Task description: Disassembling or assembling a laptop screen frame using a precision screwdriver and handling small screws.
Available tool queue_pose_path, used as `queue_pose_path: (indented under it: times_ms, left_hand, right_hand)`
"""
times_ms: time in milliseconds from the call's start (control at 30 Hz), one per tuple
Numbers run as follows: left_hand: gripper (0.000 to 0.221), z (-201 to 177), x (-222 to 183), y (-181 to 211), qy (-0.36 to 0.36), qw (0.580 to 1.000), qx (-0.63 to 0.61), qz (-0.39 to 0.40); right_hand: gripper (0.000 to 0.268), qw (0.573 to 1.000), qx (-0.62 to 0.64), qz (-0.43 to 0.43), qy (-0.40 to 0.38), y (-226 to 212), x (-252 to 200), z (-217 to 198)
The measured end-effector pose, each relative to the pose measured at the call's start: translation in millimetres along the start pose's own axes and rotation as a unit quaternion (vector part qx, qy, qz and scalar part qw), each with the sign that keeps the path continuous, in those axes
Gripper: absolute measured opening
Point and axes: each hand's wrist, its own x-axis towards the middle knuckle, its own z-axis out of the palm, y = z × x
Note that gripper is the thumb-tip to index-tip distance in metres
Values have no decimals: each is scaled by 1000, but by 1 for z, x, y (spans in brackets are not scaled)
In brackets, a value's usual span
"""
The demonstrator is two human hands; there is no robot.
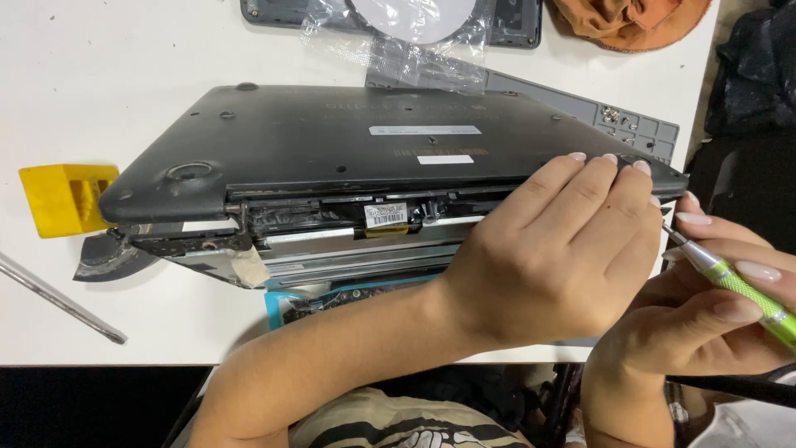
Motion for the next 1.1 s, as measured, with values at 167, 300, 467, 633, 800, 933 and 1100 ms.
queue_pose_path:
  times_ms: [167, 300, 467, 633, 800, 933, 1100]
  left_hand:
    - [27, 1, -2, -2, -1, 1000, -10, -5]
    - [32, 0, 0, -3, 9, 999, -32, -11]
    - [29, 1, -3, -4, 13, 1000, -23, -12]
    - [31, 0, -5, -5, 17, 999, -24, -14]
    - [32, 1, -7, -6, 19, 1000, -13, -17]
    - [30, 3, -9, -7, 19, 1000, 0, -11]
    - [29, 3, -10, -7, 18, 1000, 11, -10]
  right_hand:
    - [35, 999, -5, -47, 1, 3, 3, 6]
    - [43, 997, -52, -52, -22, -4, 5, 8]
    - [48, 997, -58, -39, -41, 4, -2, -5]
    - [47, 991, -78, -38, -106, 15, -6, -30]
    - [55, 972, -131, -6, -194, 14, -7, -52]
    - [69, 991, -116, 8, -62, 13, -15, -28]
    - [76, 989, -98, 99, -40, 42, -30, -57]
